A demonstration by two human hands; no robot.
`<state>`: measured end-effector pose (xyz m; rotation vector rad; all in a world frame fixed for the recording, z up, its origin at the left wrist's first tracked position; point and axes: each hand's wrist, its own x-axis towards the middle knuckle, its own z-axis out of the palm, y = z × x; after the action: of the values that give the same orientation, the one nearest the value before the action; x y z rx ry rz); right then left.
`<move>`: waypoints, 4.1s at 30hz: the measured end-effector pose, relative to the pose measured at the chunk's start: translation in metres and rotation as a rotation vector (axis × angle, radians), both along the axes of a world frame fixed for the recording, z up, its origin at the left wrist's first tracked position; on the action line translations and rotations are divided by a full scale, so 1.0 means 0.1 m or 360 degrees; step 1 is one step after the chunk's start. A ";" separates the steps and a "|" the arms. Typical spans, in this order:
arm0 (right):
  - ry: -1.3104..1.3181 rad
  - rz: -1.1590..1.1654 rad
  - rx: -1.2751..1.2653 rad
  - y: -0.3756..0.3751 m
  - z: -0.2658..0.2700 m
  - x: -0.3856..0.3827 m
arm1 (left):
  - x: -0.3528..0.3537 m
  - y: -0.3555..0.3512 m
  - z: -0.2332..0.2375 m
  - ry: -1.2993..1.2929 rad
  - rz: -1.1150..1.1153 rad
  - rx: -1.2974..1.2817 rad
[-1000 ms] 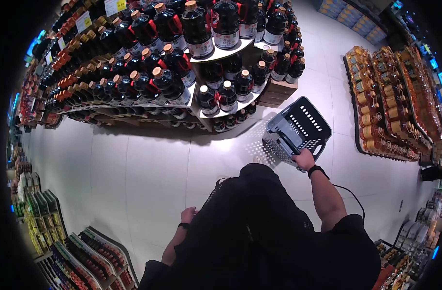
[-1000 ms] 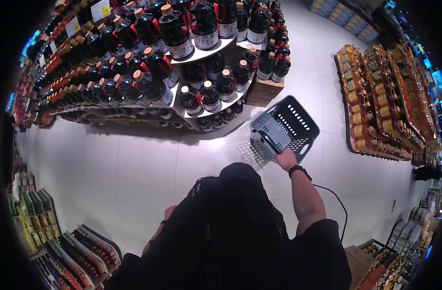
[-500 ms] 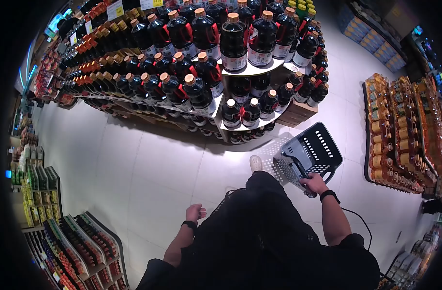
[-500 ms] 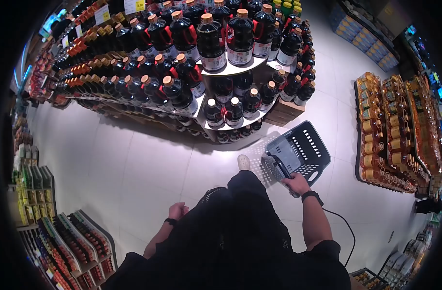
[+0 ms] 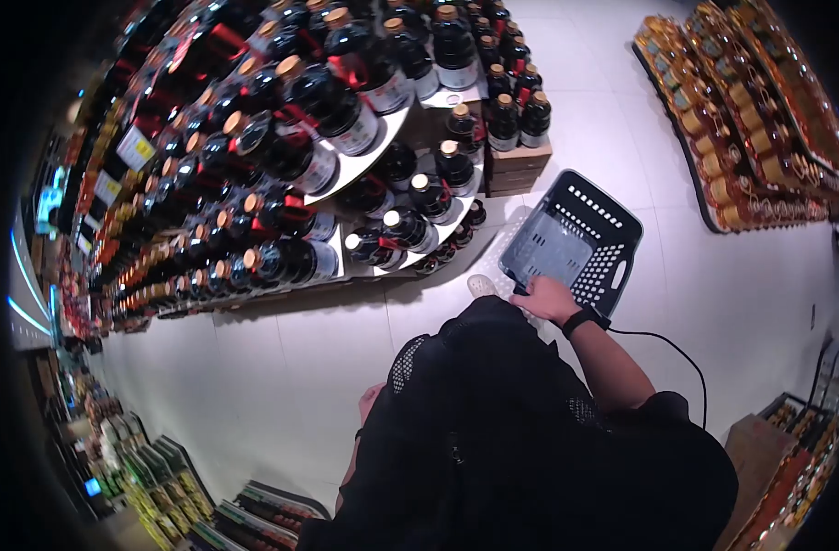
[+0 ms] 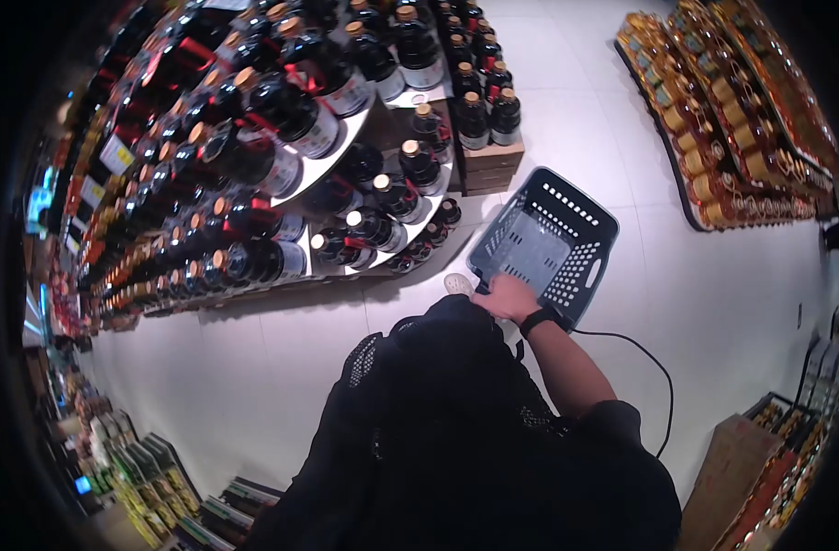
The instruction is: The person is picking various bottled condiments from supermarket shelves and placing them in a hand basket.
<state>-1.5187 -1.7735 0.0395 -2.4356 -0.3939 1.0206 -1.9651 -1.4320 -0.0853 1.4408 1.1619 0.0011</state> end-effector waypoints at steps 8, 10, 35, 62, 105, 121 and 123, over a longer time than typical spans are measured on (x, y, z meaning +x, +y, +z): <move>0.0093 -0.0137 0.0028 -0.11 -0.01 0.33 | 1.62 0.29 1.25 0.0201 0.0000 -0.0215; 0.0042 -0.0139 0.0074 -0.06 -0.11 0.45 | 1.86 0.21 1.43 0.0222 0.0029 -0.0168; 0.0249 0.0602 0.1071 1.99 0.77 1.00 | 0.02 -1.20 0.71 0.0288 0.0433 0.0068; -0.0337 -0.0019 0.1911 4.40 1.75 1.04 | 0.08 -1.86 1.15 0.0966 -0.0091 0.0532; 0.1426 -0.0540 0.2072 2.28 2.47 -0.90 | 1.53 -0.52 2.95 -0.1656 -0.0095 -0.0103; 0.1321 0.0023 0.1722 1.59 2.49 -1.32 | 1.00 -1.11 2.81 -0.1910 0.0196 -0.0559; 0.1337 0.0087 0.1783 1.48 2.63 -1.29 | 1.05 -1.18 2.88 -0.1886 0.0241 -0.0634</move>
<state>-1.6478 -1.6252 0.3021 -0.9206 -0.5233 1.2537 -1.8597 -1.5497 0.2031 0.7393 0.2420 0.6131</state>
